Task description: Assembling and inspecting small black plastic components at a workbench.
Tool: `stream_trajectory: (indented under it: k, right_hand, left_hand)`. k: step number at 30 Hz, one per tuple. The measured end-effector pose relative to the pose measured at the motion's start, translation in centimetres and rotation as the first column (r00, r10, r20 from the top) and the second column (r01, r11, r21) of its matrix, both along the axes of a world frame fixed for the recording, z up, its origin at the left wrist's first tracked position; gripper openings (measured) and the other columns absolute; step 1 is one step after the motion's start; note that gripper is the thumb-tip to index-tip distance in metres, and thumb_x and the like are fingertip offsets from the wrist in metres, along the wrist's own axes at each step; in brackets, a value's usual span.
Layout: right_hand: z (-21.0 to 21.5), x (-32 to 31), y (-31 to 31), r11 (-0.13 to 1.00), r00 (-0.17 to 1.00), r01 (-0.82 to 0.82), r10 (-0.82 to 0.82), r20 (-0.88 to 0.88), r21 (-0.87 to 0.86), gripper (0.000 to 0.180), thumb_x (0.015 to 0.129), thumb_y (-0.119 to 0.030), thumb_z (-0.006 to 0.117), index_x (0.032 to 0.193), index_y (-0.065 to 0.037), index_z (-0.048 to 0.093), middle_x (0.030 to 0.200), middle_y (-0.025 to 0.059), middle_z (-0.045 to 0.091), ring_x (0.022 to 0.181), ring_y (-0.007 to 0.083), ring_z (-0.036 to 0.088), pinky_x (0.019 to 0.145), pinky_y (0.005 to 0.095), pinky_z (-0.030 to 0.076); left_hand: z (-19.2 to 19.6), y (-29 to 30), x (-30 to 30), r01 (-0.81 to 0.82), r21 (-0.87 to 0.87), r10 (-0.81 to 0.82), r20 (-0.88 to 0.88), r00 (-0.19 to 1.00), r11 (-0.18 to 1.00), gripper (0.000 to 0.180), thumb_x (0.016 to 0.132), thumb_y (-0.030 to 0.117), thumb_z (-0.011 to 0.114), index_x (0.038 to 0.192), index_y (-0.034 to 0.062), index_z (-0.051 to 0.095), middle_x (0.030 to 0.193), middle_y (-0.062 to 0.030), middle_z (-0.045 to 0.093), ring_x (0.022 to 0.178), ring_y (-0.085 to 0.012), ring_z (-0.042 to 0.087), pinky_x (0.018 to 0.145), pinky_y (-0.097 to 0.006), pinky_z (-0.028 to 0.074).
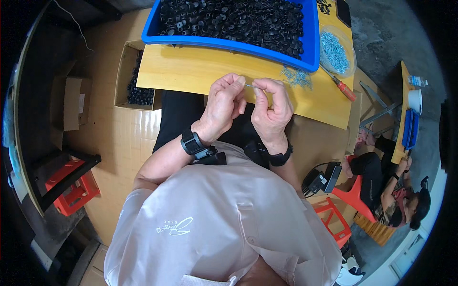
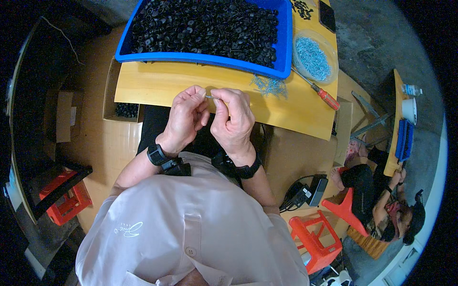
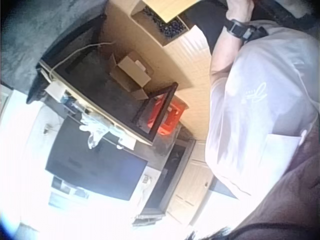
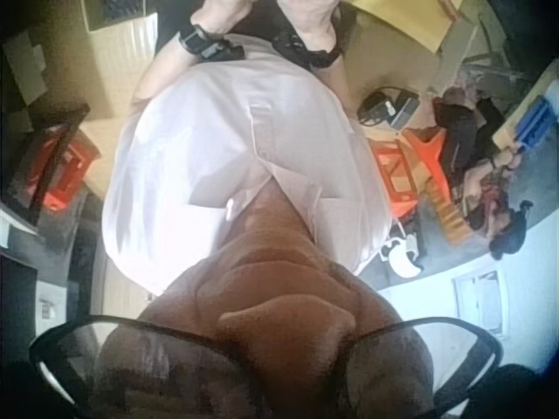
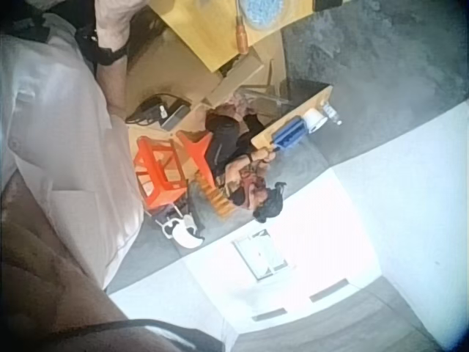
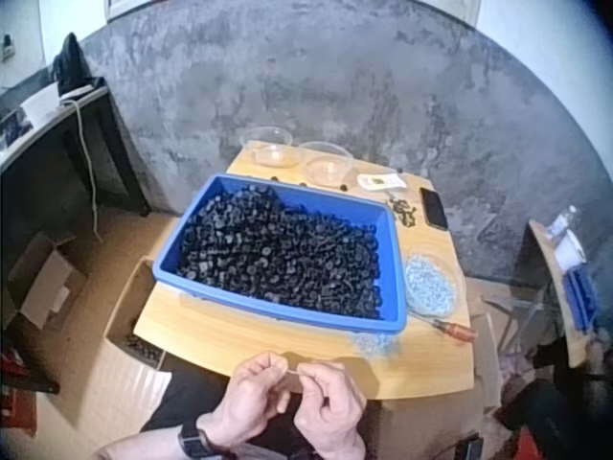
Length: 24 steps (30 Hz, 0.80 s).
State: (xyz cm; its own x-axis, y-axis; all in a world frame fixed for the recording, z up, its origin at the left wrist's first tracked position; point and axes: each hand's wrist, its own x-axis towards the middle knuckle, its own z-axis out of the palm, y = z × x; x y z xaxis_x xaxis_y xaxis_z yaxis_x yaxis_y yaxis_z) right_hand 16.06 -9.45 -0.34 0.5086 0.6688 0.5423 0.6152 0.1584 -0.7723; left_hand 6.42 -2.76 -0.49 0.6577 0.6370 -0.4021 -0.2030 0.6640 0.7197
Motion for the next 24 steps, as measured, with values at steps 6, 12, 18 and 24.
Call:
stream_trajectory:
  k: [6, 12, 18, 24]
  right_hand:
    - [0.5, 0.9, 0.0, 0.998, 0.997, 0.061, -0.062, 0.041, 0.009, 0.020, 0.071, 0.011, 0.054, 0.086, -0.002, 0.057, 0.081, 0.0110, 0.059, 0.074, 0.0254, 0.057, 0.068, 0.0319, 0.045]
    - [-1.0, 3.7, -1.3, 0.944, 0.955, 0.281, -0.257, 0.147, -0.173, 0.017, 0.069, 0.007, 0.058, 0.082, -0.004, 0.059, 0.075, 0.0081, 0.060, 0.074, 0.0253, 0.057, 0.067, 0.0340, 0.042]
    - [-2.4, 5.7, -2.7, 0.863, 0.876, 0.438, -0.347, 0.335, -0.252, 0.020, 0.064, 0.005, 0.060, 0.080, -0.006, 0.060, 0.074, 0.0060, 0.061, 0.072, 0.0260, 0.056, 0.066, 0.0364, 0.040]
    - [-2.4, 6.5, -1.8, 0.855, 0.877, 0.455, -0.381, 0.291, -0.251, 0.020, 0.061, 0.006, 0.062, 0.078, -0.005, 0.059, 0.073, 0.0081, 0.059, 0.071, 0.0285, 0.056, 0.064, 0.0368, 0.041]
  left_hand:
    - [0.6, 0.4, -0.1, -0.009, -0.025, 0.008, -0.033, 0.999, 1.000, 0.022, 0.089, 0.027, 0.046, 0.074, 0.0111, 0.043, 0.058, 0.0012, 0.039, 0.040, -0.0097, 0.044, 0.031, -0.019, 0.023]
    - [0.4, 1.3, -0.8, -0.045, -0.013, 0.045, -0.008, 0.999, 0.999, 0.023, 0.089, 0.027, 0.046, 0.073, 0.0112, 0.042, 0.057, 0.0010, 0.037, 0.039, -0.0103, 0.042, 0.031, -0.020, 0.023]
    - [-0.1, 1.6, -0.8, -0.074, -0.064, 0.074, -0.003, 0.997, 0.995, 0.023, 0.091, 0.024, 0.045, 0.075, 0.0081, 0.043, 0.061, -0.0015, 0.039, 0.041, -0.0114, 0.041, 0.032, -0.021, 0.025]
    - [-0.3, 1.6, -0.9, -0.084, -0.089, 0.084, 0.001, 0.996, 0.993, 0.021, 0.091, 0.023, 0.044, 0.078, 0.0069, 0.044, 0.062, -0.0020, 0.040, 0.043, -0.0115, 0.041, 0.033, -0.021, 0.025]
